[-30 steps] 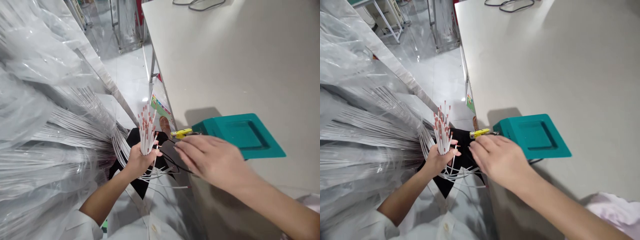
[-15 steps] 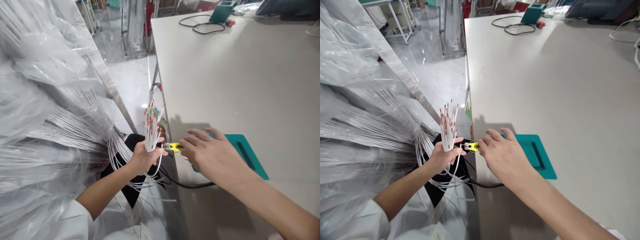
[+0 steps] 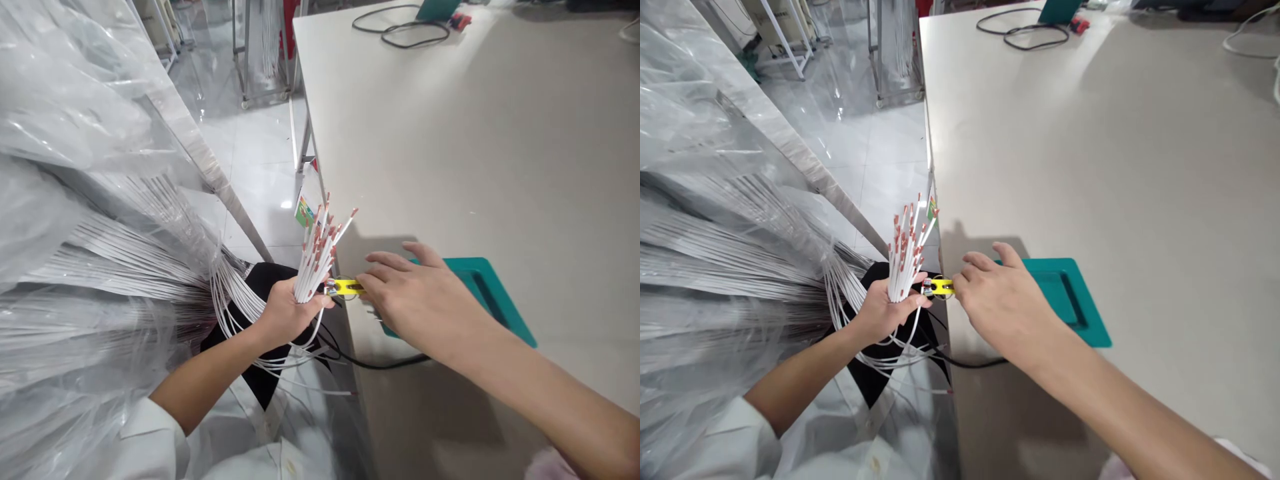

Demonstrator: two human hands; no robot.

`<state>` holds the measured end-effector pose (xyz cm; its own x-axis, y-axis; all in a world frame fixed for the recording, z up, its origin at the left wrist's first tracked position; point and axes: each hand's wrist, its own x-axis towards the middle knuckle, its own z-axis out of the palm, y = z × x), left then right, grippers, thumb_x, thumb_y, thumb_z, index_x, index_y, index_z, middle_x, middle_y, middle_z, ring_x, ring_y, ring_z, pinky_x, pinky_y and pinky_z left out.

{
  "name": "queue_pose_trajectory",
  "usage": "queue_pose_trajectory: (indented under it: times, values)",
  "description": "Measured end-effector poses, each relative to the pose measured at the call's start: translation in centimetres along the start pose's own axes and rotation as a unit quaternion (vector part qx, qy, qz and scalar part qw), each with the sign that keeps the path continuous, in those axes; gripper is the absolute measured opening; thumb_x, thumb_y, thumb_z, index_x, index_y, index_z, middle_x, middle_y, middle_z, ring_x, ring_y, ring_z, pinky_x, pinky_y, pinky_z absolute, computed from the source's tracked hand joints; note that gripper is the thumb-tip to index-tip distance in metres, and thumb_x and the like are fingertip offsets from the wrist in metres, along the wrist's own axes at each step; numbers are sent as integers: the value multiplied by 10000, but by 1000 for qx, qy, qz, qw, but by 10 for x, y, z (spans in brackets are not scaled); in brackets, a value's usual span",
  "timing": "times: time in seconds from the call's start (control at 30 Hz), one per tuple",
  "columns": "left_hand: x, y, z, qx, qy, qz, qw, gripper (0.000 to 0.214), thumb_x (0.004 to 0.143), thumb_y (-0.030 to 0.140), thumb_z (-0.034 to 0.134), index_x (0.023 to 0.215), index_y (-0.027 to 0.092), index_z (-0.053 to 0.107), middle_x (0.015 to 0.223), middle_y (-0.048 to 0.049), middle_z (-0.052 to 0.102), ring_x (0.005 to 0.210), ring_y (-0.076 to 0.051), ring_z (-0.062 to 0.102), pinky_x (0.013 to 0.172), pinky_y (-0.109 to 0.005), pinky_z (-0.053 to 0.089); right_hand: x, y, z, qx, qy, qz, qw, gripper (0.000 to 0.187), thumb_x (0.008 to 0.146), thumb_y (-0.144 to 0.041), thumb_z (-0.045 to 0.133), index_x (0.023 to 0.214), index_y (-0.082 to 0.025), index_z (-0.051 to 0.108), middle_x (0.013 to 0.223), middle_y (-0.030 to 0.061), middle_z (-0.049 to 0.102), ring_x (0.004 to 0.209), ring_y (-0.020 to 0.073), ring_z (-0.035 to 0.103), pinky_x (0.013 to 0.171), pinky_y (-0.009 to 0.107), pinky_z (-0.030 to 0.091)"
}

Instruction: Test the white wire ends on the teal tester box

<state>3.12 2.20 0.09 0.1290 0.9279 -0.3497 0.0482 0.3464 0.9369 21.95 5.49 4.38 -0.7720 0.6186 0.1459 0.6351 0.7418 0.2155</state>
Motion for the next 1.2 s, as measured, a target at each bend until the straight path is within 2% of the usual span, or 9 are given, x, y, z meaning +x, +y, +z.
queue_pose_trajectory:
  times: [0.1, 0.27, 0.53, 0.67, 0.77, 0.9, 1.07, 1.13, 1.2]
  values:
    - [0, -1, -1, 21, -7, 18, 1000, 364, 675, 252, 661, 1025, 151, 675, 698, -16, 689, 457, -73, 449, 449, -206, 331, -2, 0, 0, 20, -23, 20, 999, 156, 809, -177, 471, 819, -172, 627, 846, 125, 676, 891, 296, 582, 848, 529, 345]
    - [-1, 0, 0, 23, 4, 21, 1000, 327, 681, 231, 646, 998, 156, 674, 699, -16, 684, 516, -97, 492, 475, -211, 354, -7, -3, 8, 59, -11, 40, 997, 354, 832, -300, 506, 1132, -120, 566, 967, 150, 666, 973, 319, 568, 905, 554, 302]
    - [-8, 0, -6, 4, 27, -2, 1000, 341, 659, 260, 669, 978, 141, 657, 707, -19, 681, 460, -70, 457, 452, -209, 341, -7, -1, 8, 70, -2, 38, 997, 388, 857, -358, 497, 1159, -122, 560, 945, 140, 676, 939, 300, 589, 931, 578, 308]
    - [-18, 6, -13, -42, 60, -36, 997, 265, 620, 251, 689, 847, 135, 620, 591, 15, 626, 378, -44, 391, 386, -194, 289, -8, -13, -4, 124, 97, 40, 987, 381, 843, -400, 527, 1120, -145, 587, 963, 136, 675, 893, 268, 616, 853, 476, 442]
    - [-28, 11, -20, -82, 66, -62, 992, 182, 601, 251, 692, 675, 123, 587, 526, 14, 590, 351, -27, 335, 356, -186, 240, -6, -38, -10, 236, 206, 82, 946, 197, 828, -208, 567, 1010, -202, 641, 869, 76, 687, 788, 179, 636, 712, 306, 522]
    - [-39, 12, -35, -115, 15, -11, 993, 215, 674, 311, 665, 725, 106, 620, 600, -25, 637, 373, -25, 345, 367, -187, 245, 3, -75, 0, 451, 175, 159, 860, 184, 813, -148, 570, 953, -200, 677, 813, 55, 661, 719, 137, 625, 619, 251, 535]
    - [-48, 8, -52, -144, -67, 12, 987, 276, 688, 367, 682, 716, 95, 641, 576, -25, 614, 379, -29, 358, 365, -192, 233, 19, -92, 19, 663, 167, 179, 707, 258, 781, -172, 628, 990, -312, 685, 818, 17, 655, 675, 120, 608, 565, 250, 526]
    - [-50, 8, -56, -169, -88, 0, 982, 282, 669, 366, 701, 711, 94, 638, 584, -30, 621, 370, -27, 357, 358, -193, 224, 22, -92, 21, 687, 182, 153, 687, 284, 760, -164, 651, 973, -347, 690, 837, 12, 662, 717, 128, 611, 597, 259, 528]
    - [-52, 9, -57, -190, -101, -12, 976, 295, 643, 367, 721, 712, 92, 638, 582, -34, 626, 362, -28, 360, 355, -194, 222, 23, -91, 21, 680, 197, 134, 693, 301, 747, -147, 662, 962, -355, 695, 821, 8, 657, 714, 125, 606, 612, 256, 521]
